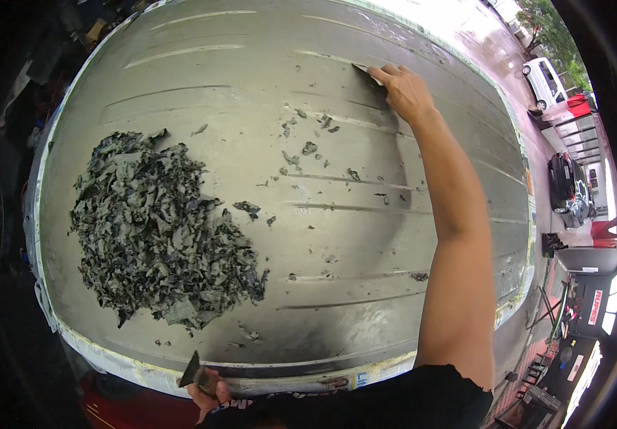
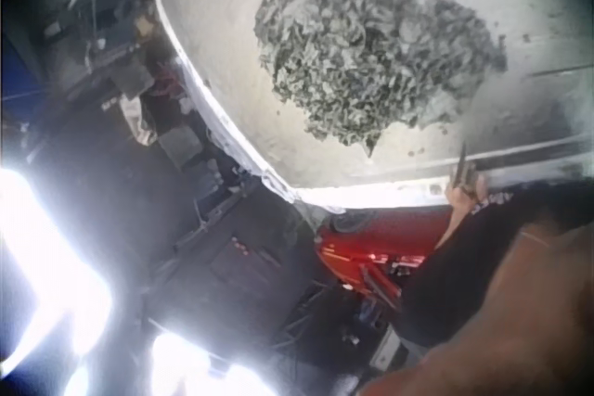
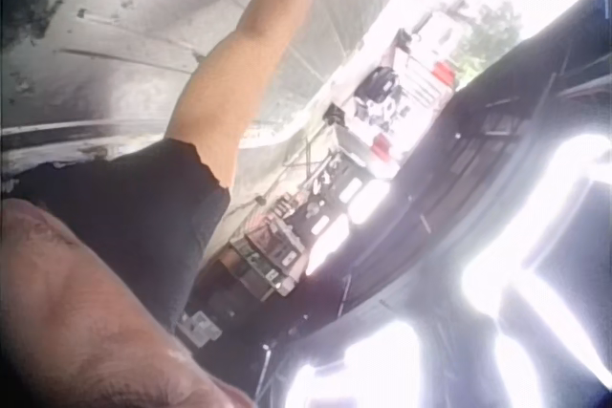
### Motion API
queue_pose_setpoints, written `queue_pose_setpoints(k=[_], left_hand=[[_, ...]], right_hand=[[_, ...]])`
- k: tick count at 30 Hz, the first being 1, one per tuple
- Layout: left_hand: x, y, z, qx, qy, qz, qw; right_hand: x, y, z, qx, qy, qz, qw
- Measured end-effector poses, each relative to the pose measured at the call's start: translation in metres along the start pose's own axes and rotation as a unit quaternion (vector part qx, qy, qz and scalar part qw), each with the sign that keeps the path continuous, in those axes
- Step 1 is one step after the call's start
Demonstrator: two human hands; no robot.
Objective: The person scrapes a thick, grey, paste-like substance from the hood of a car using two metal scrapers. They repeatedly scrape the surface, gathering the material into a central pile.
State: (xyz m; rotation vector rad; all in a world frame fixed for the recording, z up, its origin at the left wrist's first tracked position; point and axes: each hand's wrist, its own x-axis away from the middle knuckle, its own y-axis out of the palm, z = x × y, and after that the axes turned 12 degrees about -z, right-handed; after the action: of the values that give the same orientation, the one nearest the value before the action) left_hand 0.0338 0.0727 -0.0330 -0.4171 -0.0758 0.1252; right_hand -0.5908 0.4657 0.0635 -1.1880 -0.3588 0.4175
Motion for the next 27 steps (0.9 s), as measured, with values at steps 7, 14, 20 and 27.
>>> queue_pose_setpoints(k=[7, 14, 20, 27], left_hand=[[-0.012, -0.017, 0.002, 0.109, -0.136, -0.049, 0.984], [-0.013, -0.026, 0.010, 0.144, -0.215, -0.046, 0.965], [-0.010, -0.050, -0.009, 0.213, -0.293, -0.122, 0.924], [-0.010, -0.011, 0.000, 0.153, -0.176, 0.057, 0.971]], right_hand=[[-0.009, -0.002, 0.014, 0.018, -0.012, 0.023, 0.999], [0.002, 0.010, 0.011, 0.046, -0.058, 0.037, 0.997], [-0.006, 0.005, -0.002, 0.016, 0.001, 0.068, 0.998], [-0.011, -0.023, 0.017, -0.432, 0.202, 0.291, 0.829]])
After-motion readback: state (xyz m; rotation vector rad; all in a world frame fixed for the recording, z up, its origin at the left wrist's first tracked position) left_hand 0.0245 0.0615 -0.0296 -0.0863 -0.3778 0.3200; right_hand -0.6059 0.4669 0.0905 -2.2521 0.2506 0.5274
